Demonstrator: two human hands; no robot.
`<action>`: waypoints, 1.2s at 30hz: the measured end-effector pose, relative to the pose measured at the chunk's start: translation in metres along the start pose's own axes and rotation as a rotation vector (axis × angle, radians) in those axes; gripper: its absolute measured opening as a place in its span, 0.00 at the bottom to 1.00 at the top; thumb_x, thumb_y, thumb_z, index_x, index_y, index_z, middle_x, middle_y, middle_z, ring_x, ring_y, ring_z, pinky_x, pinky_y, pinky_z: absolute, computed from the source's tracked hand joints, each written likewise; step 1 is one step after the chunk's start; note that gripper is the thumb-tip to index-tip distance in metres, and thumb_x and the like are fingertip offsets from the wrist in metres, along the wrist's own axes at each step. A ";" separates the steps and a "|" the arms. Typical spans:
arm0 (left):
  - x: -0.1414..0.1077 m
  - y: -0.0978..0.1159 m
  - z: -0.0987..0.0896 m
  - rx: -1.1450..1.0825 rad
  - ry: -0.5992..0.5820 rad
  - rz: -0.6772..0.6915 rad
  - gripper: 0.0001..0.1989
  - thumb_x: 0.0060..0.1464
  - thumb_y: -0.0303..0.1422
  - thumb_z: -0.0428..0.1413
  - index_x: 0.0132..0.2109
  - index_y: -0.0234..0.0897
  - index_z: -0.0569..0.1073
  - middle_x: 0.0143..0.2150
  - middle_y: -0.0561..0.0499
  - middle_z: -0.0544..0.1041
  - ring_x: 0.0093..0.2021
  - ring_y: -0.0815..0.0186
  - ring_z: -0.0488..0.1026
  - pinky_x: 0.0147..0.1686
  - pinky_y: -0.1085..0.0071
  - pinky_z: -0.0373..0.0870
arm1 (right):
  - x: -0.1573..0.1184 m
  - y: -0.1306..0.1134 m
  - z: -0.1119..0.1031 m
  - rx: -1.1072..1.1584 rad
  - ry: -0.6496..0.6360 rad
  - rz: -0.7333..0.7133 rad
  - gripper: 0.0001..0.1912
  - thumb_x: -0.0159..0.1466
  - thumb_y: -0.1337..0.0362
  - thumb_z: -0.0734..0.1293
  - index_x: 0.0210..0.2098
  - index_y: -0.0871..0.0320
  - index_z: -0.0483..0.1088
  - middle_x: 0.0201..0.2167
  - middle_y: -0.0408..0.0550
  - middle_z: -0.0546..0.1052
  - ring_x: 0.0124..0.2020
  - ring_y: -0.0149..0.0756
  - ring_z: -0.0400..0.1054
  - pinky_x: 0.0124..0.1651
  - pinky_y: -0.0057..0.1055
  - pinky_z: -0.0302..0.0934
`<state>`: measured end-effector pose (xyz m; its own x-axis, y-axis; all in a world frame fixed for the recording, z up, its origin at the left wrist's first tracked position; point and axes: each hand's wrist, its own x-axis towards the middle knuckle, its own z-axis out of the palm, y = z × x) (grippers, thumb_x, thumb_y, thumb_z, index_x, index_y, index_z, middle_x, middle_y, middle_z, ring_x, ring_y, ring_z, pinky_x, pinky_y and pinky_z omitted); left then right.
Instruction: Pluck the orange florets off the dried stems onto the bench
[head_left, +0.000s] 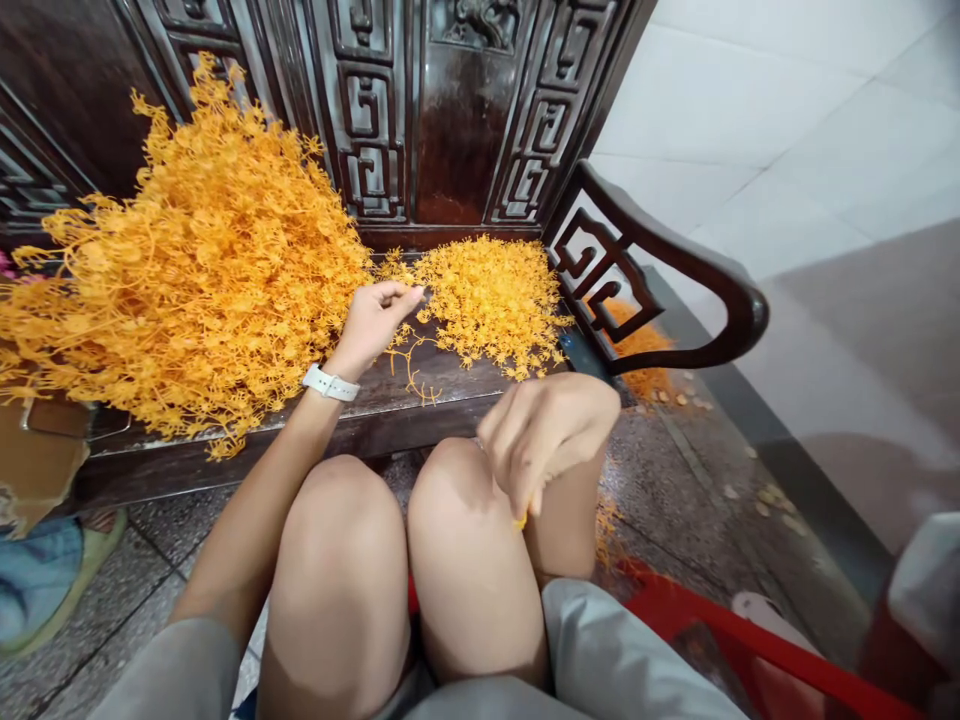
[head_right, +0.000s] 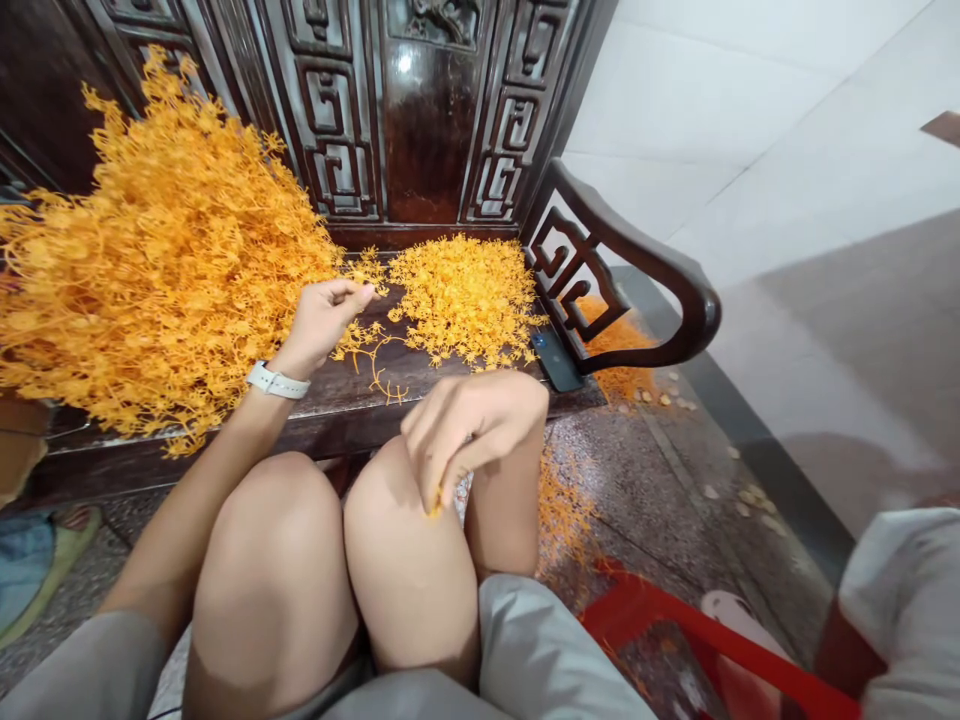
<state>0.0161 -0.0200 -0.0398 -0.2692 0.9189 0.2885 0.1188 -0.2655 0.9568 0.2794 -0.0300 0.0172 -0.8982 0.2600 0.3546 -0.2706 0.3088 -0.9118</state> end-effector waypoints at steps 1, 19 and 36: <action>-0.002 0.002 0.003 0.001 -0.030 0.001 0.17 0.56 0.47 0.67 0.29 0.39 0.78 0.24 0.52 0.69 0.27 0.66 0.61 0.28 0.69 0.57 | 0.003 0.005 -0.001 0.038 0.000 -0.008 0.24 0.48 0.40 0.82 0.25 0.51 0.76 0.21 0.46 0.74 0.26 0.36 0.71 0.30 0.33 0.66; -0.012 0.014 0.017 0.209 -0.431 0.060 0.29 0.62 0.52 0.60 0.22 0.38 0.62 0.20 0.57 0.57 0.24 0.70 0.51 0.27 0.68 0.46 | 0.057 0.071 -0.001 -0.017 0.927 0.227 0.23 0.57 0.51 0.81 0.45 0.54 0.77 0.23 0.37 0.71 0.24 0.28 0.59 0.28 0.28 0.55; 0.001 -0.013 -0.002 0.319 -0.139 -0.028 0.20 0.61 0.48 0.59 0.32 0.36 0.82 0.19 0.56 0.63 0.23 0.67 0.56 0.28 0.68 0.51 | -0.003 -0.018 0.015 -0.046 0.234 -0.242 0.29 0.55 0.33 0.75 0.17 0.49 0.71 0.15 0.41 0.63 0.18 0.30 0.60 0.24 0.31 0.62</action>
<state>0.0124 -0.0163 -0.0524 -0.1465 0.9613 0.2332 0.4121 -0.1550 0.8979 0.2816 -0.0504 0.0292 -0.7045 0.3748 0.6026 -0.4457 0.4270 -0.7867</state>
